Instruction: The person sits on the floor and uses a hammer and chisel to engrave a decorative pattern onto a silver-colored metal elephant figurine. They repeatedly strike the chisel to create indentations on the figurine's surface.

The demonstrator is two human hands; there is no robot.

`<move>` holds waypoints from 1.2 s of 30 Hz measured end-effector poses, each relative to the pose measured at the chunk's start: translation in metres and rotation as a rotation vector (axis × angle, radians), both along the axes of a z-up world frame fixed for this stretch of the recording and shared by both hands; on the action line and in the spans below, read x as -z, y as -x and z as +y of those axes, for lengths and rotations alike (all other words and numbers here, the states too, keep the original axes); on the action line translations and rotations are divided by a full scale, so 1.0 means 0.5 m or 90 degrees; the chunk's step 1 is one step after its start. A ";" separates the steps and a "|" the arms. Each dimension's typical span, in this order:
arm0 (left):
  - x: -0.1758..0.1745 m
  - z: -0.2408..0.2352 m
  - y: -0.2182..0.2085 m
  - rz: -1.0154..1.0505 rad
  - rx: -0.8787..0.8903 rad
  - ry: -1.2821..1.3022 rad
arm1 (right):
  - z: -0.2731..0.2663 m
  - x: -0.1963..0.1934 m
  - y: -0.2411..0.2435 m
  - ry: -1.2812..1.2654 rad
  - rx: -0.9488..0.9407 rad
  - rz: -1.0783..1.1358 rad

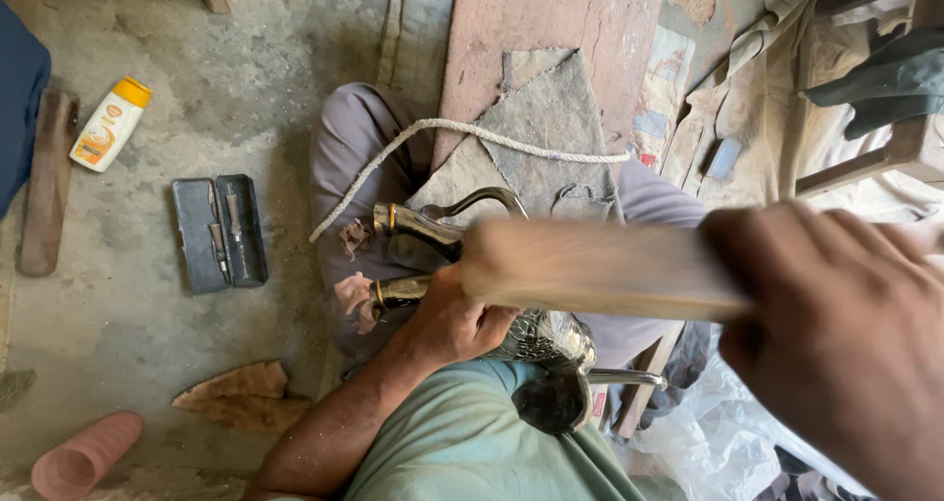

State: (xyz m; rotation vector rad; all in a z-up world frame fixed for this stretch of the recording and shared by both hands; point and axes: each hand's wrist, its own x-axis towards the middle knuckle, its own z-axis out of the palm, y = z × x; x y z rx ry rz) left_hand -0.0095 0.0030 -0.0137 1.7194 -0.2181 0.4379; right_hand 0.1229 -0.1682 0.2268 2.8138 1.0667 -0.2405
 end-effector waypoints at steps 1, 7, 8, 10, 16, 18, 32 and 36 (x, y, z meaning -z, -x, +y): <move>0.002 -0.002 0.000 0.019 0.011 0.009 | -0.005 0.001 0.001 0.080 -0.076 -0.050; 0.011 -0.003 0.005 0.088 0.033 0.015 | -0.025 0.008 0.017 0.089 -0.067 -0.079; 0.011 -0.001 0.006 0.058 0.031 0.006 | -0.026 0.008 0.019 0.097 -0.070 -0.090; 0.009 0.001 0.008 -0.002 0.025 -0.011 | -0.024 0.006 0.022 0.066 -0.030 -0.085; 0.009 0.002 0.005 -0.031 0.039 0.019 | -0.018 0.009 0.033 0.071 -0.062 -0.101; 0.008 -0.010 0.002 0.006 0.027 0.006 | -0.025 0.013 0.035 0.077 -0.052 -0.120; -0.023 0.010 -0.017 -0.023 -0.010 0.048 | -0.005 0.022 -0.023 -0.259 0.211 0.291; 0.002 0.007 -0.016 -0.037 -0.038 0.005 | 0.019 0.012 -0.041 0.005 0.012 0.038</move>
